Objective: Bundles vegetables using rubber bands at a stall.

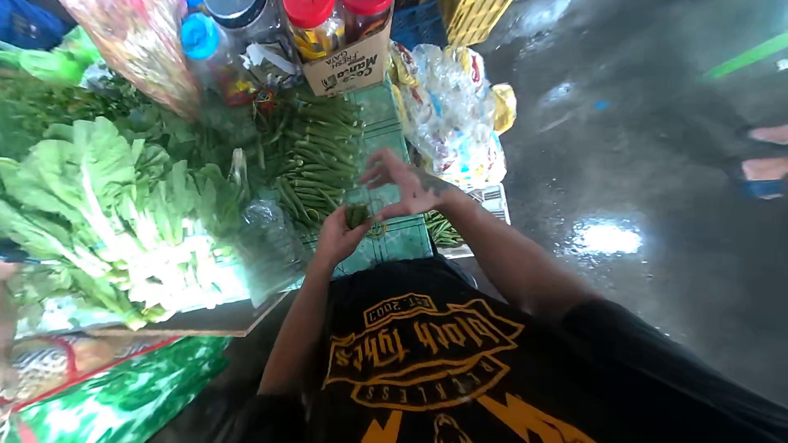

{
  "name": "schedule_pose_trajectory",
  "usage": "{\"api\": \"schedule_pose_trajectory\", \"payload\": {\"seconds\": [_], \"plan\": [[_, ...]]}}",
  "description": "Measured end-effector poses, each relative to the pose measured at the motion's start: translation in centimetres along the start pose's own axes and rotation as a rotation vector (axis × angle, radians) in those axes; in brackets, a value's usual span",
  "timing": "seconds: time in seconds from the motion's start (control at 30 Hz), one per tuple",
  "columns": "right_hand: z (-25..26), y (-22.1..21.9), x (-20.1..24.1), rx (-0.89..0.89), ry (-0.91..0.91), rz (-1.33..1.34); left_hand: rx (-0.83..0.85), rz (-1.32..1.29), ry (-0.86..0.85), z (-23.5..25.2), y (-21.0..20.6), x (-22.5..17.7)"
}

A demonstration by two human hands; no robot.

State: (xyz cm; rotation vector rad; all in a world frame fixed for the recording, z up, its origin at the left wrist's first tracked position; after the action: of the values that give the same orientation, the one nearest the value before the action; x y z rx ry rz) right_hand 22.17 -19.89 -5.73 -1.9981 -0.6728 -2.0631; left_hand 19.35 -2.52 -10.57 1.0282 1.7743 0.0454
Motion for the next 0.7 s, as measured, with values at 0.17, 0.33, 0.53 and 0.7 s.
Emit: {"api": "schedule_pose_trajectory", "payload": {"seconds": [0.17, 0.33, 0.53, 0.7], "plan": [[1.7, -3.2, 1.6, 0.246, -0.220, -0.264, -0.005, 0.113, -0.043, 0.1, 0.2, -1.8], [-3.4, -2.7, -2.3, 0.128, -0.091, 0.506, -0.079, -0.725, 0.134, -1.2, 0.0, -0.1], [-5.3, -5.0, -2.5, -0.231, 0.034, 1.227, -0.091, -1.141, -0.109, -1.5, -1.7, -2.0], [-3.5, -2.5, 2.1, -0.308, 0.027, 0.730, -0.407, -0.185, -0.217, -1.6, 0.6, -5.5]]}}
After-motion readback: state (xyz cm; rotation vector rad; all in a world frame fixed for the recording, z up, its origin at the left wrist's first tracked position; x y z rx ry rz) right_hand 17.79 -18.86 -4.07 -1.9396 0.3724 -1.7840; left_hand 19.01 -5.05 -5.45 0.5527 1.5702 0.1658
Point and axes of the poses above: each hand's wrist, its own z-axis towards the middle knuckle, its own y-axis out of the back of the hand, x = y × z, the point moved 7 cm from there along z, towards the middle knuckle, and after that the axes turned 9 degrees about z, right-handed, at the moved point
